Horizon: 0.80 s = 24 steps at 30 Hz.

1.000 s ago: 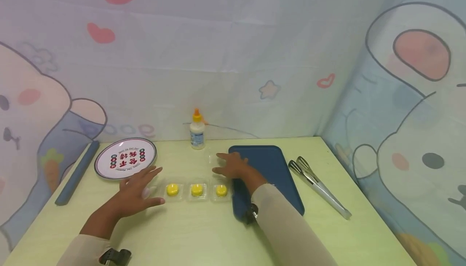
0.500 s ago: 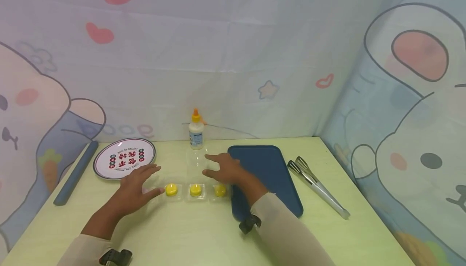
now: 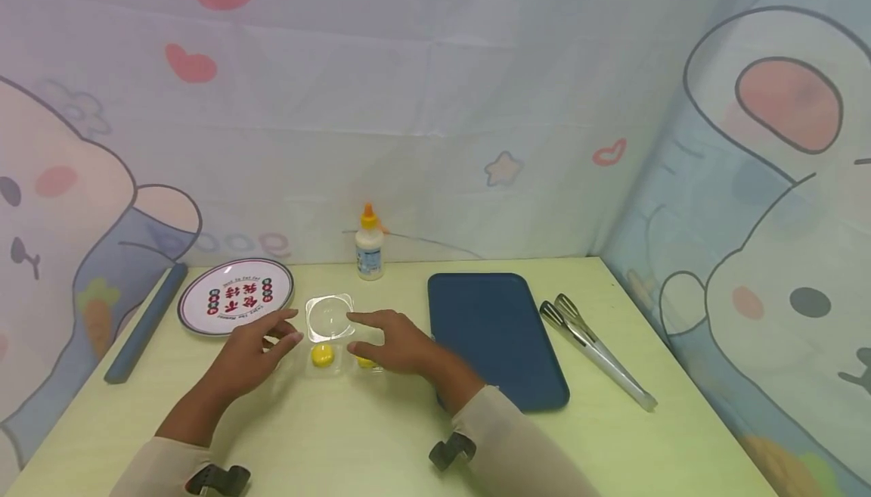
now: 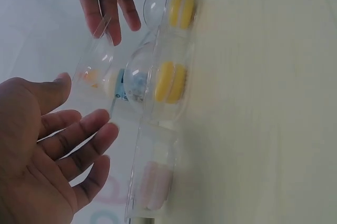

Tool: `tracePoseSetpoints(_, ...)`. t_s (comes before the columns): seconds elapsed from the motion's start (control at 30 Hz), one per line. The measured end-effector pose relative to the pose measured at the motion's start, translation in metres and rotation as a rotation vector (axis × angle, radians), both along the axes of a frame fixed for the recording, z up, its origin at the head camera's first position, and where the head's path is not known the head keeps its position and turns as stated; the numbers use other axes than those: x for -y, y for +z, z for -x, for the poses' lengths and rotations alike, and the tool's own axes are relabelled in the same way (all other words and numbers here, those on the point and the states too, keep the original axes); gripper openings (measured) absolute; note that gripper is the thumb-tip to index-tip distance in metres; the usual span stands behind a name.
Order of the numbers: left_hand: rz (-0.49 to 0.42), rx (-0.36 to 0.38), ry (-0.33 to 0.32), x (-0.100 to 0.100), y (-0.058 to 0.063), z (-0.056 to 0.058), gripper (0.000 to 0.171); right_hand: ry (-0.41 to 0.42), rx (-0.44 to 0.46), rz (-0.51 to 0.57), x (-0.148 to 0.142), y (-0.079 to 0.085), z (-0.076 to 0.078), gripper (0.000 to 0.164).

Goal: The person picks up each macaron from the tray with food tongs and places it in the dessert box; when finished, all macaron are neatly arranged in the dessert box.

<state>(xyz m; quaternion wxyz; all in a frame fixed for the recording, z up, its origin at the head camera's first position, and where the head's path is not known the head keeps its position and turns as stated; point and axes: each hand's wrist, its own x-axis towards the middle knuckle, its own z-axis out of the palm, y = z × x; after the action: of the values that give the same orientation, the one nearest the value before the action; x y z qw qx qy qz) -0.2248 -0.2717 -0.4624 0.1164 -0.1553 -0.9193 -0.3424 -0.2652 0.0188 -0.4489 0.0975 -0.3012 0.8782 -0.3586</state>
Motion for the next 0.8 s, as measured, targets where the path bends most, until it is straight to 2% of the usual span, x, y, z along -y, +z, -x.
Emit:
tracePoseSetpoints(0.17,-0.061,0.056,-0.014,0.000,0.002,0.000,0.038,0.030,-0.015,0.040,0.007,-0.005,-0.003,0.057)
tracePoseSetpoints(0.33,-0.093,0.107,-0.014,0.002,0.004,-0.002,0.034,0.033,-0.059,0.017,0.013,-0.007,-0.007,0.055)
tracePoseSetpoints(0.57,-0.150,0.049,-0.024,0.003,0.007,-0.006,0.024,-0.009,-0.110,-0.016,0.018,-0.003,-0.013,0.050)
tracePoseSetpoints(0.7,-0.175,0.037,-0.027,0.004,0.010,-0.006,0.019,0.018,-0.127,0.051,0.022,0.000,-0.012,0.043)
tracePoseSetpoints(0.8,-0.180,0.071,-0.014,0.007,0.012,-0.006,0.019,0.049,-0.106,0.103,0.027,0.000,-0.012,0.041)
